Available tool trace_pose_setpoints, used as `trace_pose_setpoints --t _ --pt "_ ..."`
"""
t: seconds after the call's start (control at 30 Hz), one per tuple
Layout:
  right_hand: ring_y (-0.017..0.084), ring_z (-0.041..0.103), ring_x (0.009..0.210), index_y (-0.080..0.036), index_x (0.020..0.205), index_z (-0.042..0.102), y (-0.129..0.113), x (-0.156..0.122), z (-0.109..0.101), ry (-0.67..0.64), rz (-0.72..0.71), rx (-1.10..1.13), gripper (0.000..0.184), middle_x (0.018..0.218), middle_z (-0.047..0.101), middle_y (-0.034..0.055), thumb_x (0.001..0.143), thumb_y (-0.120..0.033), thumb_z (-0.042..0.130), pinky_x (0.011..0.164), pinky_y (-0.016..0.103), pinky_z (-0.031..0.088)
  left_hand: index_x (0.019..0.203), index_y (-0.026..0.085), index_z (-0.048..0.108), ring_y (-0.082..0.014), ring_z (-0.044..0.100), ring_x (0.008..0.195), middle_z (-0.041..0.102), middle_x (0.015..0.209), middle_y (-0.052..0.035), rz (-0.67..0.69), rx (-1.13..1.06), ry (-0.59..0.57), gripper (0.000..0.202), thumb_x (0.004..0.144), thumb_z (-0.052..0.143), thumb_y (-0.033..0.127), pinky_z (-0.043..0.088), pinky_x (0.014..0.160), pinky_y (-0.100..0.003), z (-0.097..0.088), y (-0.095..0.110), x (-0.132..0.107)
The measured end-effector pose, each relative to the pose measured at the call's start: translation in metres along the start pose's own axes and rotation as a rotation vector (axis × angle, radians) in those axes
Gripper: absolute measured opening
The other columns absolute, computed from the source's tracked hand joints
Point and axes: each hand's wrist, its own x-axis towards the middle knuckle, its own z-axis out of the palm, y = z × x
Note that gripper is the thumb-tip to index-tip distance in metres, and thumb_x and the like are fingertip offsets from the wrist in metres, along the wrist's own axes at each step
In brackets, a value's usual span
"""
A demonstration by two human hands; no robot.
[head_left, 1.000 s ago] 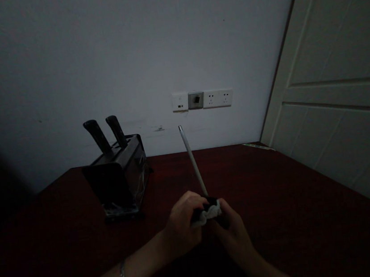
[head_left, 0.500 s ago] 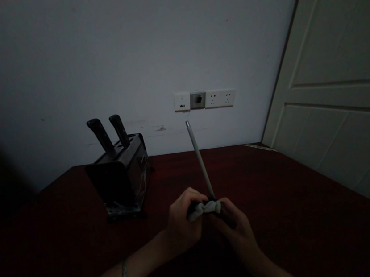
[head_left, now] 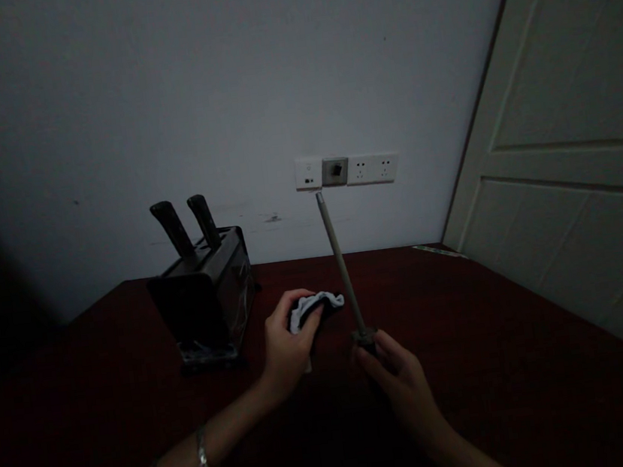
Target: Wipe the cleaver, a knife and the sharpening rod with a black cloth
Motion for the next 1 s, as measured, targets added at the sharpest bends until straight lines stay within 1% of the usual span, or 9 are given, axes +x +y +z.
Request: trace_pose_setpoints --t 0.07,0.13,0.27,0.33,0.4,0.53,0.73,0.9,1.0 --pt "0.017 0.059 0.073 -0.017 0.087 0.063 0.000 0.000 0.000 0.019 -0.018 -0.054 0.028 0.078 0.064 0.0044 0.074 -0.042 0.062 0.064 0.026 0.046 0.084 0.018 0.058 -0.0117 0.059 0.069 0.063 0.076 0.0016 0.059 0.002 -0.040 0.008 0.076 0.060 0.021 0.046 0.063 -0.020 0.001 0.000 -0.005" --pt "0.019 0.060 0.078 -0.017 0.093 0.065 0.001 0.000 0.000 0.014 -0.027 -0.086 0.032 0.084 0.066 0.0059 0.076 -0.043 0.059 0.069 0.028 0.048 0.085 0.018 0.058 -0.0113 0.059 0.070 0.063 0.077 0.0008 0.159 0.004 -0.090 0.006 0.078 0.057 0.017 0.046 0.064 -0.020 0.002 -0.001 -0.011" --pt "0.021 0.062 0.084 -0.018 0.098 0.066 0.003 0.000 0.000 -0.019 -0.043 -0.080 0.032 0.089 0.068 0.0068 0.079 -0.042 0.057 0.073 0.030 0.049 0.094 0.018 0.055 -0.0137 0.059 0.082 0.061 0.087 -0.0037 0.383 -0.046 -0.255 0.016 0.080 0.053 0.009 0.047 0.073 -0.025 0.003 -0.004 -0.019" --pt "0.022 0.062 0.089 -0.019 0.098 0.066 0.003 0.000 0.000 -0.001 -0.066 -0.072 0.031 0.092 0.068 0.0071 0.077 -0.040 0.059 0.078 0.031 0.048 0.099 0.017 0.053 -0.0158 0.057 0.087 0.060 0.092 -0.0060 0.474 -0.074 -0.326 0.022 0.079 0.053 0.008 0.047 0.077 -0.029 0.003 -0.005 -0.022" --pt "0.023 0.062 0.090 -0.019 0.098 0.067 0.003 0.000 -0.001 0.024 -0.094 -0.071 0.030 0.092 0.069 0.0072 0.077 -0.040 0.059 0.079 0.031 0.049 0.105 0.017 0.051 -0.0176 0.056 0.091 0.060 0.095 -0.0077 0.543 -0.093 -0.366 0.029 0.078 0.054 0.007 0.047 0.079 -0.032 0.004 -0.005 -0.023" --pt "0.023 0.063 0.088 -0.021 0.097 0.068 0.001 -0.001 -0.003 0.034 -0.161 -0.077 0.027 0.091 0.070 0.0060 0.077 -0.037 0.060 0.077 0.031 0.049 0.113 0.017 0.047 -0.0198 0.053 0.097 0.057 0.101 -0.0103 0.563 -0.119 -0.424 0.038 0.077 0.053 0.007 0.046 0.082 -0.035 0.004 -0.003 -0.024" --pt "0.019 0.063 0.078 -0.019 0.097 0.067 0.001 -0.004 -0.002 -0.030 -0.174 -0.107 0.024 0.082 0.069 0.0036 0.078 -0.031 0.059 0.069 0.027 0.049 0.111 0.018 0.046 -0.0173 0.053 0.090 0.055 0.098 -0.0091 0.549 -0.083 -0.467 0.030 0.082 0.047 0.009 0.047 0.076 -0.031 0.003 -0.002 -0.023" --pt "0.017 0.060 0.073 -0.018 0.093 0.068 0.001 -0.006 0.000 -0.043 -0.132 -0.082 0.022 0.075 0.066 0.0017 0.077 -0.031 0.059 0.064 0.026 0.048 0.105 0.018 0.046 -0.0166 0.053 0.084 0.056 0.091 -0.0075 0.589 -0.096 -0.434 0.024 0.083 0.046 0.011 0.046 0.072 -0.029 0.003 -0.004 -0.022" --pt "0.014 0.055 0.063 -0.018 0.085 0.068 0.000 -0.008 0.001 -0.055 -0.116 -0.052 0.017 0.071 0.063 0.0009 0.075 -0.031 0.062 0.055 0.022 0.045 0.103 0.018 0.046 -0.0158 0.053 0.079 0.055 0.088 -0.0068 0.602 -0.125 -0.408 0.023 0.081 0.049 0.011 0.046 0.067 -0.028 0.003 -0.006 -0.022"
